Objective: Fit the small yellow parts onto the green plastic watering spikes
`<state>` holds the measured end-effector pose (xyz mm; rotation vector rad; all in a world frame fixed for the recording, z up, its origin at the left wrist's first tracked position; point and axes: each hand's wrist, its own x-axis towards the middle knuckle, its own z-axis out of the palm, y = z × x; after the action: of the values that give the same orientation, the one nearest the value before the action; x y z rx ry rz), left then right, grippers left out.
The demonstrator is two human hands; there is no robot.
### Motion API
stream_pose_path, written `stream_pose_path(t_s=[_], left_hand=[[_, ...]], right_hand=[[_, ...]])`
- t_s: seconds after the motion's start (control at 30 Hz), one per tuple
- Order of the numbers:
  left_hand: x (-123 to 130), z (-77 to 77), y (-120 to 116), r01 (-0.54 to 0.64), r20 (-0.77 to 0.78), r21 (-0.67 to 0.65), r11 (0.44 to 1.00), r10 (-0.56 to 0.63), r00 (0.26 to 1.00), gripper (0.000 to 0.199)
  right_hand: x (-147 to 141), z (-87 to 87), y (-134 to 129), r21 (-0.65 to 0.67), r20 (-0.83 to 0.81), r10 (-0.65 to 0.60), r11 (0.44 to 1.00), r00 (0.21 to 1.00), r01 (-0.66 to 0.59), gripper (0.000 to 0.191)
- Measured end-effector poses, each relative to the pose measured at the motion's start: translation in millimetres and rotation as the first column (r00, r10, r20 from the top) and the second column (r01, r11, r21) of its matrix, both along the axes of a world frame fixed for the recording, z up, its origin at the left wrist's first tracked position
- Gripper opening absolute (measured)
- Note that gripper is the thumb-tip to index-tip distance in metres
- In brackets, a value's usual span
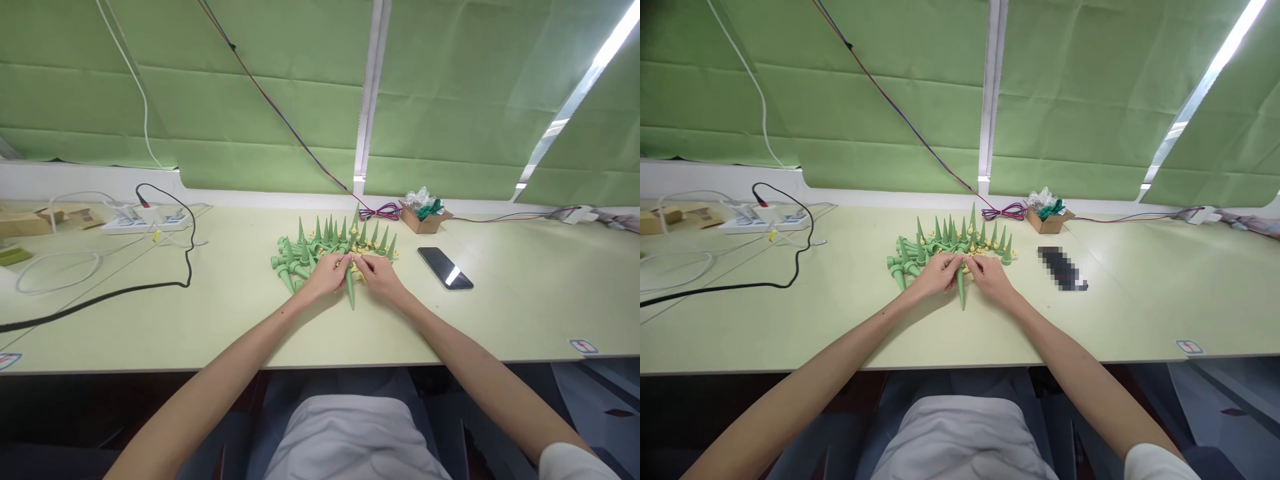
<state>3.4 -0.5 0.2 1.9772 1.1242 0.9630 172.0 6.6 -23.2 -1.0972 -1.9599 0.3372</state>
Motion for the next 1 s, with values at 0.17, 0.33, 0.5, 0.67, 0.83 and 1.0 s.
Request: stream_pose_path(t_s=[0.17,0.33,0.5,0.67,0.83,1.0], left_hand=[[1.0,1.6,-0.2,-0.022,-0.023,0.051,0.998,0.023,0.999,0.046],[2.4,3.8,-0.5,-0.067,-0.081,0.096,0.993,0.074,0.994,0.045],[3.1,5.6,0.9,-0.103,-0.115,0.145,0.984,0.120,0.986,0.048],[1.6,4.7,2.2,-0.123,-0.134,0.178,0.976,0.148,0.980,0.050],[1.7,4.8,0.0,-0.124,-0.134,0.172,0.977,0.148,0.980,0.051],[1.8,5.8,-1.9,-0.113,-0.132,0.183,0.977,0.138,0.982,0.052]], right_hand=[[0.7,-2.5,1.5,-0.020,0.023,0.017,1.000,1.000,-0.016,0.053],[-0.7,-2.0,0.4,-0.029,0.014,0.012,1.000,1.000,-0.012,0.052],[-2.5,1.3,-3.0,-0.011,0.027,0.005,1.000,1.000,-0.004,0.048],[-1.9,1.9,-4.7,-0.019,0.058,0.040,0.999,0.997,-0.039,0.042],[-0.5,0.2,-3.6,-0.015,0.060,0.071,0.997,0.996,-0.070,0.042],[-1.1,-0.8,-3.3,-0.055,0.056,0.077,0.996,0.996,-0.073,0.049]])
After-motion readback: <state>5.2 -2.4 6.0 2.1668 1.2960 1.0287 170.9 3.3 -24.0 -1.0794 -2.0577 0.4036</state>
